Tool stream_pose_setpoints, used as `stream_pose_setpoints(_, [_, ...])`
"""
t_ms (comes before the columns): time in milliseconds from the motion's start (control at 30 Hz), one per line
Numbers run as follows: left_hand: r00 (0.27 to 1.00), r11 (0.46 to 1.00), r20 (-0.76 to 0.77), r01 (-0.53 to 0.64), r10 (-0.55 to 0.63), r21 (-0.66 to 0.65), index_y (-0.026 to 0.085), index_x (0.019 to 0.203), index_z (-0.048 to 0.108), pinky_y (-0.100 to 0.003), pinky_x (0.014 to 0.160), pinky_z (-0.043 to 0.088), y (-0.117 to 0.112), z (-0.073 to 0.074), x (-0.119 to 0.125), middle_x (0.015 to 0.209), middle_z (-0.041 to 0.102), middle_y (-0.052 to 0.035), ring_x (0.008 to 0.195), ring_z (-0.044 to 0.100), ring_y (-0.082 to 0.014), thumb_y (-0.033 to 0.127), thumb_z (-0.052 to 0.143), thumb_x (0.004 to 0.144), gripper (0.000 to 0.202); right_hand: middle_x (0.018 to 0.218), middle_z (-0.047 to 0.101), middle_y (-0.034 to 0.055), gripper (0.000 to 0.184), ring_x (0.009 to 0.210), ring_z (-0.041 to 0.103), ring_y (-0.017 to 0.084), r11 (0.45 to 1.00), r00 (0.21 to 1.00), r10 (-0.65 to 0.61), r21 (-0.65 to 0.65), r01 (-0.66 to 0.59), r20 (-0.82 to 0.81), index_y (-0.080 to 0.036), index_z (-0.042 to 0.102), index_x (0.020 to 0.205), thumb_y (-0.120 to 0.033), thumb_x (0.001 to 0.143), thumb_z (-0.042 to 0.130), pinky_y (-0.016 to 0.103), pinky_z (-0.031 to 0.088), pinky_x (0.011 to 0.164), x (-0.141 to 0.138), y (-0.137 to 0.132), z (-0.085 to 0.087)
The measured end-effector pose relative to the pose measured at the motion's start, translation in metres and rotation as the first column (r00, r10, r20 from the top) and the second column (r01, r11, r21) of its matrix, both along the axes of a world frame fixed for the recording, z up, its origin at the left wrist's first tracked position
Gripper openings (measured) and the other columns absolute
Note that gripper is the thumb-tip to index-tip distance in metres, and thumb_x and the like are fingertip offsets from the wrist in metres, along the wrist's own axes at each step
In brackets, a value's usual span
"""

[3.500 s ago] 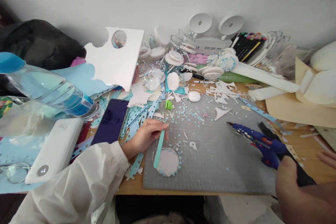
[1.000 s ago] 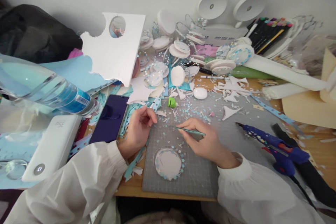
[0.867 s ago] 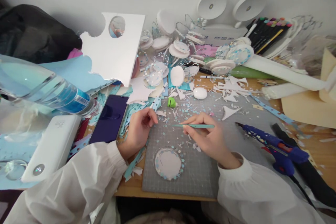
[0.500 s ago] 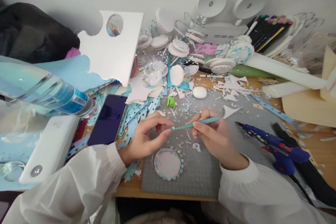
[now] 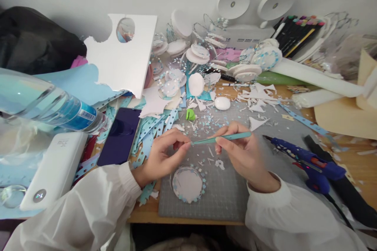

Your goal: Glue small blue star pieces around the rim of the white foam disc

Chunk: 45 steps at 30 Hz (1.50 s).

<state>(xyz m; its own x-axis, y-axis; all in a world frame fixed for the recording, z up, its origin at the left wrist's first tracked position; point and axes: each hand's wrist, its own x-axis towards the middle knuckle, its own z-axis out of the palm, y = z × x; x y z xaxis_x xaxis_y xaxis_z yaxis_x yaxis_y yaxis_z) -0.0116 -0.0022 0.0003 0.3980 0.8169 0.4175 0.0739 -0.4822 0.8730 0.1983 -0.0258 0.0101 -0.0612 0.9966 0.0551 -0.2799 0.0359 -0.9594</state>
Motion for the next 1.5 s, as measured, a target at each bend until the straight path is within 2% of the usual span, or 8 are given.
stream_pose_setpoints(367, [1.000,1.000,-0.023,0.017,-0.017,-0.022,0.016,0.085,0.063,-0.027,0.064,0.043,-0.001,0.000,0.001,0.074,0.060,-0.0035,0.069,0.053,-0.0139,0.020,0.056,0.092,0.010,0.074,0.063,-0.0026,0.021,0.058,0.059,0.011,1.000,0.997,-0.017,0.001,0.017,0.071,-0.021,0.052,0.072,-0.024,0.082,0.071,0.026,0.050,0.053,0.000,-0.001,0.001])
stream_pose_setpoints(767, [0.999,0.999,-0.023,0.036,-0.037,-0.023,0.016,0.086,0.062,-0.026,0.066,0.041,-0.001,-0.002,0.000,0.075,0.058,-0.0025,0.071,0.052,-0.0131,0.017,0.056,0.092,0.008,0.072,0.065,-0.0011,0.022,0.055,0.058,0.011,0.999,1.000,-0.008,-0.042,0.009,0.027,-0.021,0.054,0.071,-0.028,0.079,0.073,0.026,0.049,0.049,-0.002,0.001,0.004])
stream_pose_setpoints(1000, [0.999,0.999,-0.045,0.029,-0.030,-0.029,0.016,0.084,0.062,-0.027,0.066,0.042,-0.001,-0.001,0.001,0.073,0.058,-0.0029,0.070,0.052,-0.0143,0.021,0.055,0.093,0.012,0.071,0.064,-0.0010,0.021,0.054,0.056,0.010,0.998,1.000,0.001,-0.059,0.001,0.027,-0.021,0.055,0.069,-0.027,0.078,0.074,0.025,0.048,0.048,-0.003,0.001,0.006])
stream_pose_setpoints(1233, [0.999,0.993,0.005,0.039,-0.038,-0.111,0.016,0.084,0.066,-0.029,0.068,0.043,-0.001,0.005,0.000,0.076,0.062,-0.0051,0.072,0.055,-0.0152,0.024,0.054,0.094,0.018,0.066,0.061,-0.0014,0.026,0.054,0.055,0.012,0.997,0.995,-0.053,-0.053,0.057,0.082,-0.022,0.052,0.068,-0.032,0.079,0.073,0.026,0.047,0.049,-0.003,0.003,0.005])
stream_pose_setpoints(1333, [0.998,0.980,0.052,0.039,-0.030,-0.196,0.016,0.081,0.069,-0.029,0.068,0.042,0.001,0.005,-0.001,0.075,0.064,-0.0058,0.070,0.055,-0.0156,0.030,0.055,0.094,0.023,0.076,0.066,-0.0002,0.026,0.055,0.057,0.011,0.988,0.979,-0.151,0.040,0.147,0.140,-0.022,0.050,0.069,-0.028,0.080,0.072,0.027,0.049,0.052,-0.004,0.002,0.001])
stream_pose_setpoints(1400, [0.996,0.958,0.087,0.041,-0.017,-0.283,0.016,0.078,0.071,-0.028,0.066,0.040,0.002,0.001,-0.001,0.070,0.061,-0.0038,0.067,0.052,-0.0147,0.033,0.056,0.093,0.027,0.084,0.069,0.0017,0.022,0.061,0.062,0.013,0.962,0.945,-0.246,0.177,0.210,0.215,-0.023,0.049,0.073,-0.023,0.083,0.069,0.030,0.052,0.056,-0.006,0.000,0.002])
stream_pose_setpoints(1467, [0.993,0.923,0.115,0.044,0.000,-0.383,0.017,0.078,0.073,-0.028,0.064,0.037,0.003,-0.004,-0.001,0.064,0.055,-0.0013,0.065,0.048,-0.0138,0.036,0.058,0.092,0.028,0.087,0.071,0.0040,0.017,0.074,0.067,0.017,0.902,0.881,-0.340,0.380,0.206,0.328,-0.024,0.051,0.078,-0.015,0.084,0.065,0.033,0.055,0.063,-0.010,-0.001,0.007])
stream_pose_setpoints(1500, [0.991,0.903,0.131,0.046,0.012,-0.427,0.017,0.078,0.074,-0.028,0.063,0.036,0.004,-0.006,-0.001,0.062,0.052,-0.0003,0.064,0.046,-0.0135,0.038,0.059,0.091,0.029,0.089,0.071,0.0053,0.017,0.080,0.068,0.019,0.855,0.834,-0.381,0.496,0.153,0.399,-0.024,0.053,0.082,-0.012,0.084,0.063,0.035,0.055,0.067,-0.012,-0.002,0.010])
